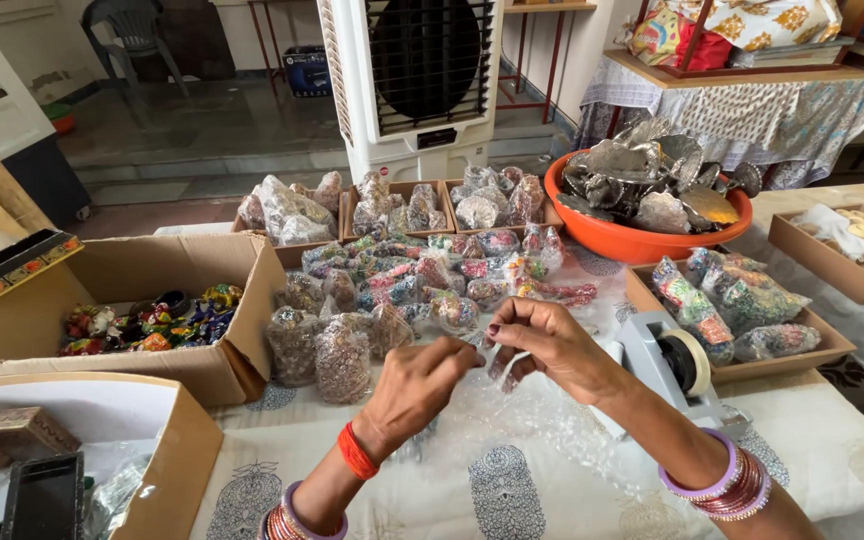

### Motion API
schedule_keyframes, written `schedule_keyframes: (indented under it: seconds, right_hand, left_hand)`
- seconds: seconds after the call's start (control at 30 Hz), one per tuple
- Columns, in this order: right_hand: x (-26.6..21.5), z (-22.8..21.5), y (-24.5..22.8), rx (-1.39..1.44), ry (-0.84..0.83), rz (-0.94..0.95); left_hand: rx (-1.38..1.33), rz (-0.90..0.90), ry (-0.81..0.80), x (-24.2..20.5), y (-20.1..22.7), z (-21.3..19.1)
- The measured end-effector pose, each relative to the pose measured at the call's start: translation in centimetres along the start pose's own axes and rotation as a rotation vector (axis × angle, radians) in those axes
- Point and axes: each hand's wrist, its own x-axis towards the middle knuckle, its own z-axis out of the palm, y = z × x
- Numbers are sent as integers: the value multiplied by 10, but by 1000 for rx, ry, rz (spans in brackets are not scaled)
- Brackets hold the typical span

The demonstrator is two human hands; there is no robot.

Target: Wrap small decorative items in bubble wrap and secure with tape.

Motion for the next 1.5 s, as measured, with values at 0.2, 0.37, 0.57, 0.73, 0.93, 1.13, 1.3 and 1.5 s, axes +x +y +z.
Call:
schedule_keyframes:
  seconds: [0.2, 0.37, 0.57, 0.73, 0.93, 1.13, 1.3, 1.5]
  right_hand:
    - [-6, -2, 2, 69, 16, 103]
    - [-10, -3, 4, 143, 45, 140]
    - [-14, -38, 11, 154, 222, 99]
    - [-74, -91, 33, 28, 328, 25]
    - [-168, -112, 49, -697, 524, 2]
    - [-244, -142, 128, -1521, 515, -401]
    - [-277, -133, 154, -1734, 315, -212]
    - [-280, -121, 148, -1520, 365, -86]
  left_hand:
    - [217, 255, 40, 4, 2, -8]
    - [322, 346, 69, 6, 5, -9]
    - [261, 238, 113, -21, -3, -8]
    - [144, -285, -178, -27, 7, -15]
    - [-275, -722, -158, 4, 24, -26]
    - [-323, -860, -263, 7, 26, -14]
    - [-335, -878, -334, 26, 35, -14]
    - [-492, -852, -302, 27, 33, -4]
